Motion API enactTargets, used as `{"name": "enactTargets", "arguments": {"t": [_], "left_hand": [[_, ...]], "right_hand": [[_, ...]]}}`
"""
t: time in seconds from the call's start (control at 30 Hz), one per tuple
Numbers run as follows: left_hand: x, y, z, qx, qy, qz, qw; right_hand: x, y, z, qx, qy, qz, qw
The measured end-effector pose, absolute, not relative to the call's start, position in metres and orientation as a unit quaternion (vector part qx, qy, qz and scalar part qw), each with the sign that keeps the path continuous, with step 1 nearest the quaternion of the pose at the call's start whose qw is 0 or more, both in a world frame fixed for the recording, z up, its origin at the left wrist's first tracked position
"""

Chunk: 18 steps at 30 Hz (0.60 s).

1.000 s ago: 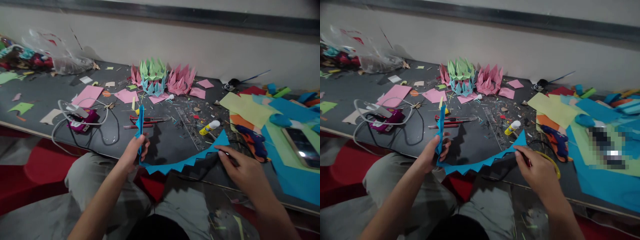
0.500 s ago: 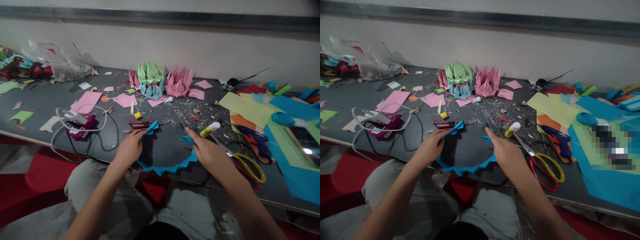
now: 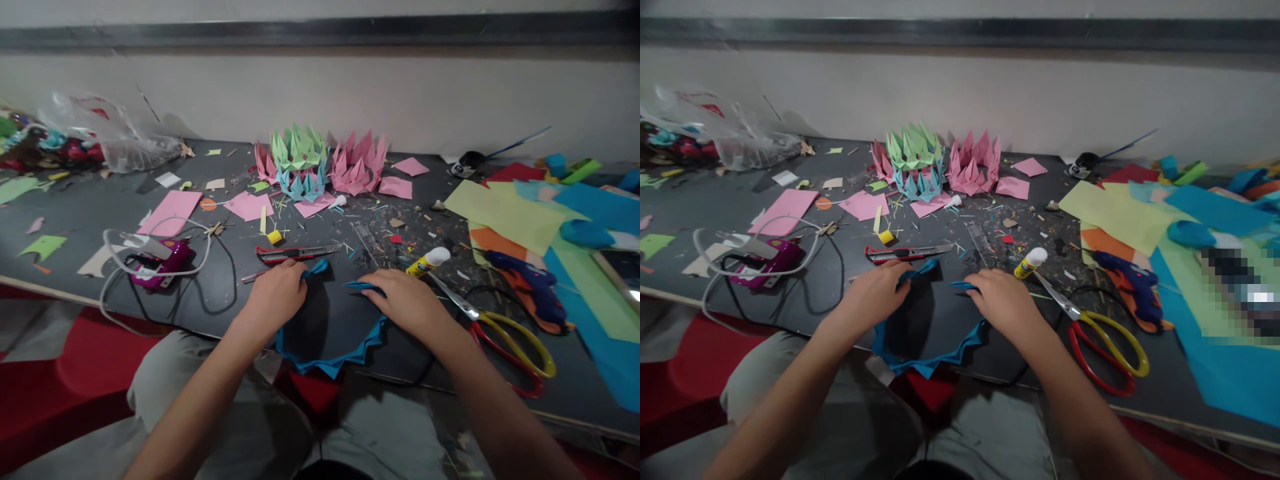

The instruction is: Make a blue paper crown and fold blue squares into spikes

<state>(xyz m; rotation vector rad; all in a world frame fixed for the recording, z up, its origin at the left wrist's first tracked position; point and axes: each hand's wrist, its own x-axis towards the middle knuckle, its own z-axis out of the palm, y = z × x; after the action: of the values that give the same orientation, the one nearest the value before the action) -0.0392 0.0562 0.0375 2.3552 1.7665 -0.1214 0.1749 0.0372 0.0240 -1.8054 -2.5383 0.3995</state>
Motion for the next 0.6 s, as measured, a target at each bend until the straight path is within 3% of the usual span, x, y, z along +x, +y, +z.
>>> {"name": "enactTargets", "arguments": {"t": [0.27,0.6], "left_hand": [[-0.038,0.065,0.036,0.883,0.444,-0.027,0.148],[-0.020,0.074,0.035,0.906,0.399,-0.066,0.126]], "right_hand": [[0.191,0.047,0.010,-0.491,-0.844,0.190,0.105],[0.188,0.059,0.019,-0.451,-0.875,0.176,0.028]]}}
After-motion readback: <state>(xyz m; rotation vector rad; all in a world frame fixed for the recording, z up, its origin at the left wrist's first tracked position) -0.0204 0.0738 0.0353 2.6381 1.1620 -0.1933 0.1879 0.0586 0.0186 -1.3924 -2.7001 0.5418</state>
